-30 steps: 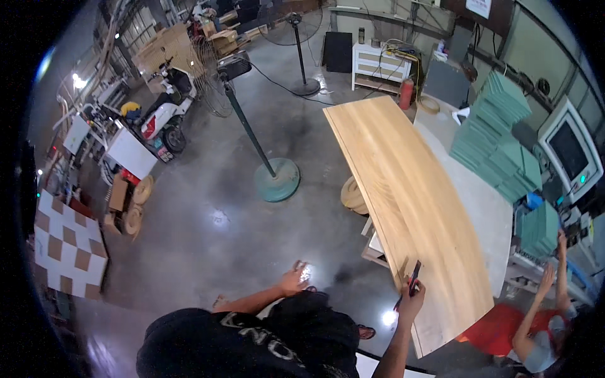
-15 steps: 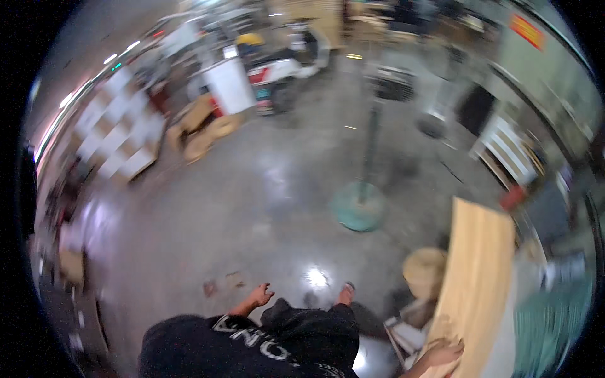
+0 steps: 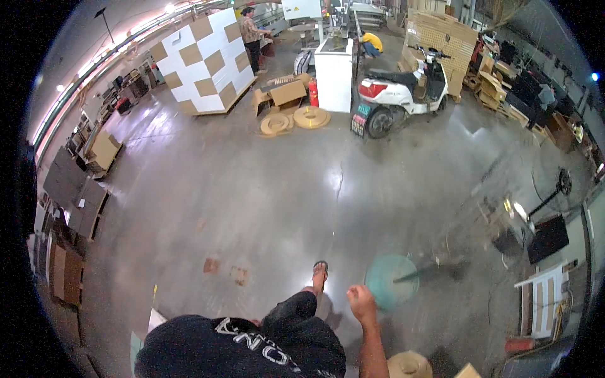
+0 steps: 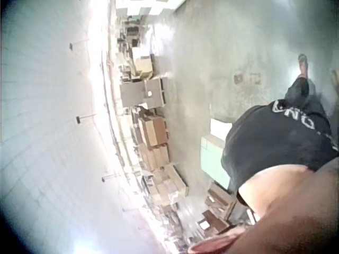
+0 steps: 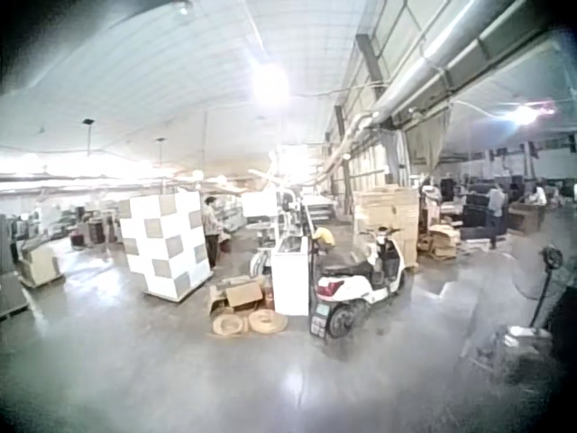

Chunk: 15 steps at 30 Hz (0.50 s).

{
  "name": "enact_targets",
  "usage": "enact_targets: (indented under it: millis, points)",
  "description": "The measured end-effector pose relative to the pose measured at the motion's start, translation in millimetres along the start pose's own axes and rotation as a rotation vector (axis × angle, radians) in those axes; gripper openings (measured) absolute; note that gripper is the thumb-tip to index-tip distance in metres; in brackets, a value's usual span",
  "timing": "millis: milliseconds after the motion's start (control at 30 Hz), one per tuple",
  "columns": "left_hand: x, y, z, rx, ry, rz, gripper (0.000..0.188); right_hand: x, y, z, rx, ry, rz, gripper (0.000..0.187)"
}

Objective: The person trims a wooden board with a utility knife, applies glue from a bottle along the edge, attaches an edge strip by hand, trims the excess strip with the utility knife, and carries the board away.

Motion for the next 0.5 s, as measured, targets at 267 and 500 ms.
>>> enact_targets:
  millis: [267,500]
  points:
    - [-137.4,131.9,105.7,-0.277,0.288,-0.203,0.044,14.5,-359.3,-61.4,1.080,-0.187,0.240,0.041]
    - [-325.0,175.2,279.0,-0.554,0.127,-0.460,0.048,36.8,-289.6,82.5,1.238,-0.009,0.257,0.037]
Point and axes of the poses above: each hand's wrist, its own z-axis towards the middle knuckle, its own x-axis out of the palm, y = z × x, the point moved 3 cm from there along z, towards the middle knuckle, and after that the axes turned 14 degrees about z, right-handed, at the moved point
